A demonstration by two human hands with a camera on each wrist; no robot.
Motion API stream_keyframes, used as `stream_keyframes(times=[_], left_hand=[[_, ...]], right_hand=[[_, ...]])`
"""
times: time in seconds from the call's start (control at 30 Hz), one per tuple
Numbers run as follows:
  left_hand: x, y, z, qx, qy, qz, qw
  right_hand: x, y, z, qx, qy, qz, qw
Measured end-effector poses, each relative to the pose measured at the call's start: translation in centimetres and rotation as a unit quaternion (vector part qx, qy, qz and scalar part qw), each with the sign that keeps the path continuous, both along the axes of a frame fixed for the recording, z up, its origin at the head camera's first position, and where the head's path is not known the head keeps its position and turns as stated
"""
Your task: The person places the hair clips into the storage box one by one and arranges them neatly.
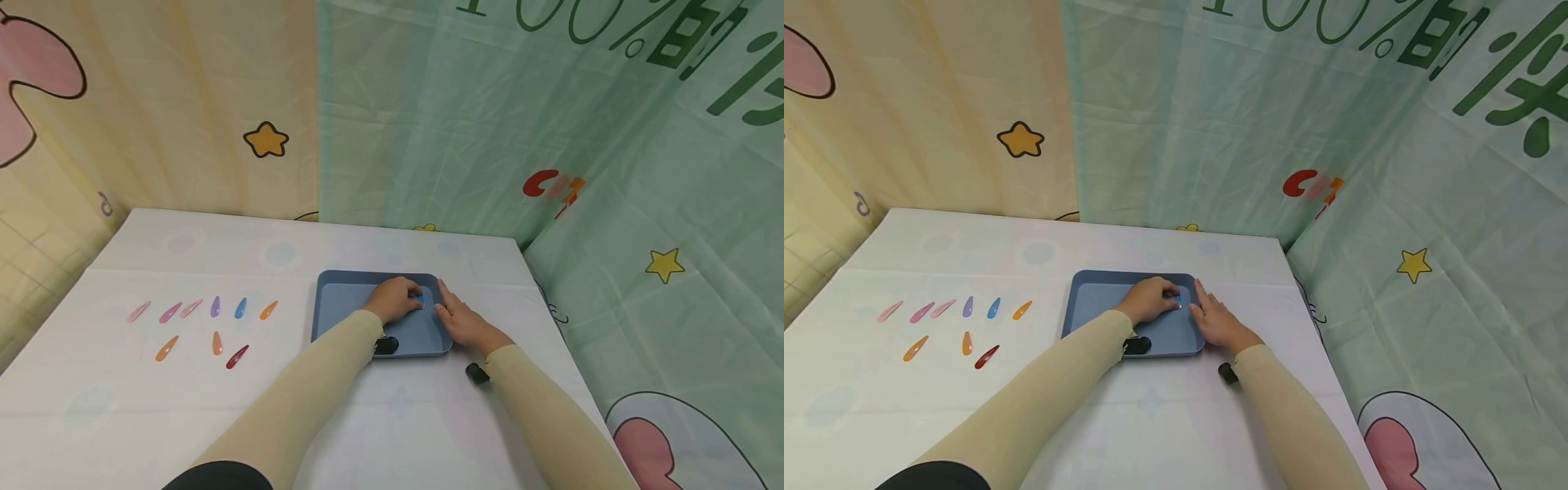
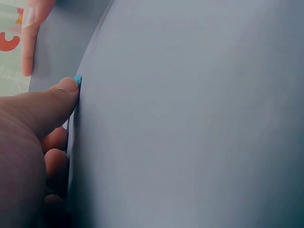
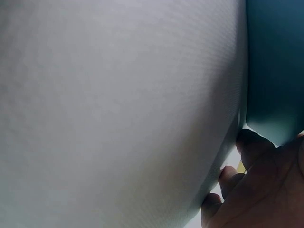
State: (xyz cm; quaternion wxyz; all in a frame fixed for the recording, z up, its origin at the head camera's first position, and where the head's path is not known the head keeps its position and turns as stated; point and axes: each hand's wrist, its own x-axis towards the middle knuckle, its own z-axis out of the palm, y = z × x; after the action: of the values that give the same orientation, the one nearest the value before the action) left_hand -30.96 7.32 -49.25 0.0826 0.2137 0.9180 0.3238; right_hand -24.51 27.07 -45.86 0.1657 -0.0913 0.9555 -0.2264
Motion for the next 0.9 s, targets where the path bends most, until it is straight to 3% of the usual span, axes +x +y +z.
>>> stream_keyframes(times=[0.4,0.57,0.73,0.9], left_hand=[[-0.1,-0.1,0.0,0.013,-0.01,-0.002,0.9999],[-0.5,-1.2,0.6,0.049,-0.05,-0.012,0.9975],[-0.8,-2.8,2.6,0.064,-0.087,-0.031,0.9937],[-0.2,-5.2,4.9,0.072,-0.096,-0.048,0.9916]], right_hand=[[0.0,0.0,0.0,-0.003,-0.002,0.002,1.0],[-0.1,0.0,-0.1,-0.001,-0.004,0.0,1.0],[-0.2,0.2,-0.2,-0.004,-0.003,0.0,1.0],[-0.2,0.3,-0.2,-0.013,-0.005,0.002,0.9999]])
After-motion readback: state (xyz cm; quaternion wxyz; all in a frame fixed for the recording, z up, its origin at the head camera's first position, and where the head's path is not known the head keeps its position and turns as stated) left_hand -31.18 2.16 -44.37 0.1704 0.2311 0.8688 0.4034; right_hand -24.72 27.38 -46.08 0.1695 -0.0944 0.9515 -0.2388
